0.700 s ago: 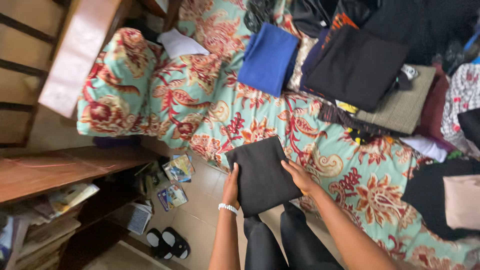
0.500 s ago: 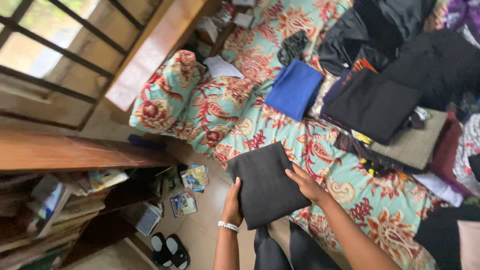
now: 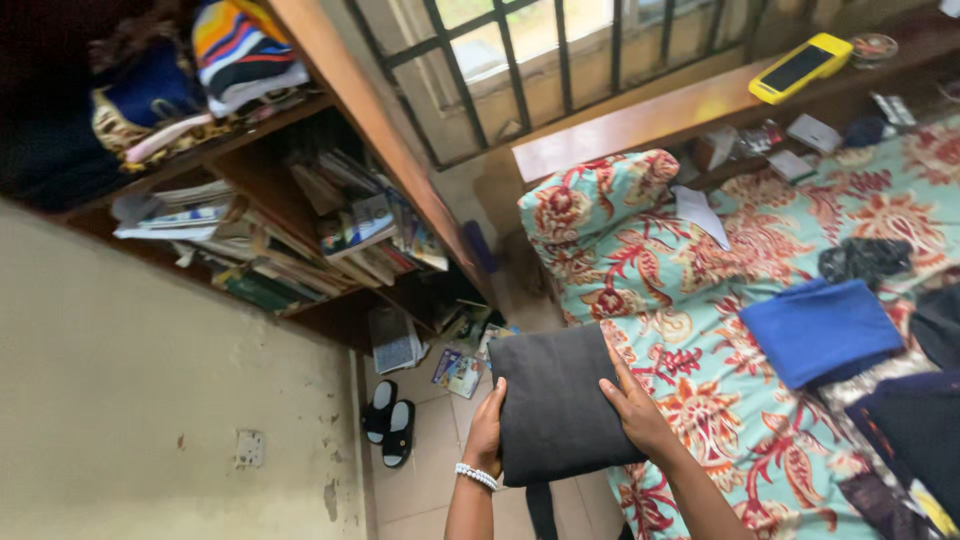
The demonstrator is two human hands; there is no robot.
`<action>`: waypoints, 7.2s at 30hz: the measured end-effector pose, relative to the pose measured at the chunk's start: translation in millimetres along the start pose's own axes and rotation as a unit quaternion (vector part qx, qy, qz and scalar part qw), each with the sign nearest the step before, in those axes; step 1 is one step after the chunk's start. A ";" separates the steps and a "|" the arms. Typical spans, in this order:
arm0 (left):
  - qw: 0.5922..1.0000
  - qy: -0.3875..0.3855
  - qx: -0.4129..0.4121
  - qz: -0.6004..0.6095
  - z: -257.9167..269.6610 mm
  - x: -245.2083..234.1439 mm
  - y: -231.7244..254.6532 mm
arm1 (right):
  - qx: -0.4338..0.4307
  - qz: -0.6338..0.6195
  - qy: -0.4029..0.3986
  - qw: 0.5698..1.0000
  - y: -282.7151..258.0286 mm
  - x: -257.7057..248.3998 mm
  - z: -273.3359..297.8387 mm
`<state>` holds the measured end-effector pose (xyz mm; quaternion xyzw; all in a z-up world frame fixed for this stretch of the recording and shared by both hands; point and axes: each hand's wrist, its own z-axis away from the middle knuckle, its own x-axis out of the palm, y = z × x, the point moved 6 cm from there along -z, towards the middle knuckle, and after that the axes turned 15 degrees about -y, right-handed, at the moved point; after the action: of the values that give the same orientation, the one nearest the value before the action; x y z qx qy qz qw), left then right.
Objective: The person picks up several garments from a bed, folds them by hand, and places them on a shelf.
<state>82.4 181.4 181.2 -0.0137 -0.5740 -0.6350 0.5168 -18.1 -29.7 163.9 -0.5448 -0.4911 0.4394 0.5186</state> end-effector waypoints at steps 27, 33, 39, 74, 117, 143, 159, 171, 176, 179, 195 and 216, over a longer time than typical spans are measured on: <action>0.985 0.141 0.076 0.059 146.5 -241.0 136.6 | -0.007 -0.068 -0.163 0.984 -15.3 279.6 -144.2; 0.977 0.140 0.152 0.052 176.4 -300.2 163.6 | 0.068 0.018 -0.166 0.984 -37.1 351.4 -165.3; 0.966 0.194 0.158 0.064 205.6 -346.0 176.4 | 0.147 0.049 -0.170 0.973 -40.4 404.0 -177.0; 0.929 0.313 0.198 0.017 155.2 -460.7 329.1 | 0.088 0.040 -0.286 0.953 -72.5 493.2 -395.6; 0.902 0.098 0.356 -0.225 118.2 -359.5 793.9 | -0.285 0.092 -0.241 0.923 -346.1 527.3 -652.6; 0.401 0.408 0.395 -0.719 9.8 -395.2 972.7 | -0.265 0.453 -0.004 0.851 -353.4 586.3 -862.3; 0.494 0.292 0.350 -0.740 -105.7 -500.2 1004.6 | -0.090 0.521 -0.110 0.841 -336.0 655.1 -923.4; 0.548 0.270 0.373 -0.698 -121.4 -513.5 1003.3 | -0.098 0.518 -0.017 0.850 -313.1 641.1 -931.3; 0.448 0.299 0.453 -0.710 -87.9 -486.9 991.7 | -0.134 0.506 -0.054 0.850 -309.6 632.8 -886.7; 0.429 0.355 0.393 -0.732 -68.5 -459.3 989.6 | -0.154 0.488 -0.074 0.856 -307.4 627.3 -861.7; 0.410 0.383 0.481 -0.673 34.6 -352.8 848.8 | -0.304 0.465 -0.080 0.827 -319.5 601.5 -740.7; 0.872 0.214 0.440 -0.016 -50.7 -378.9 527.4 | -0.030 -0.193 -0.132 0.972 -104.7 528.3 -585.6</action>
<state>642.5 488.4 309.6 0.3602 -0.6697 -0.3123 0.5695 621.8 413.5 328.9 -0.3925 -0.6640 0.3843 0.5073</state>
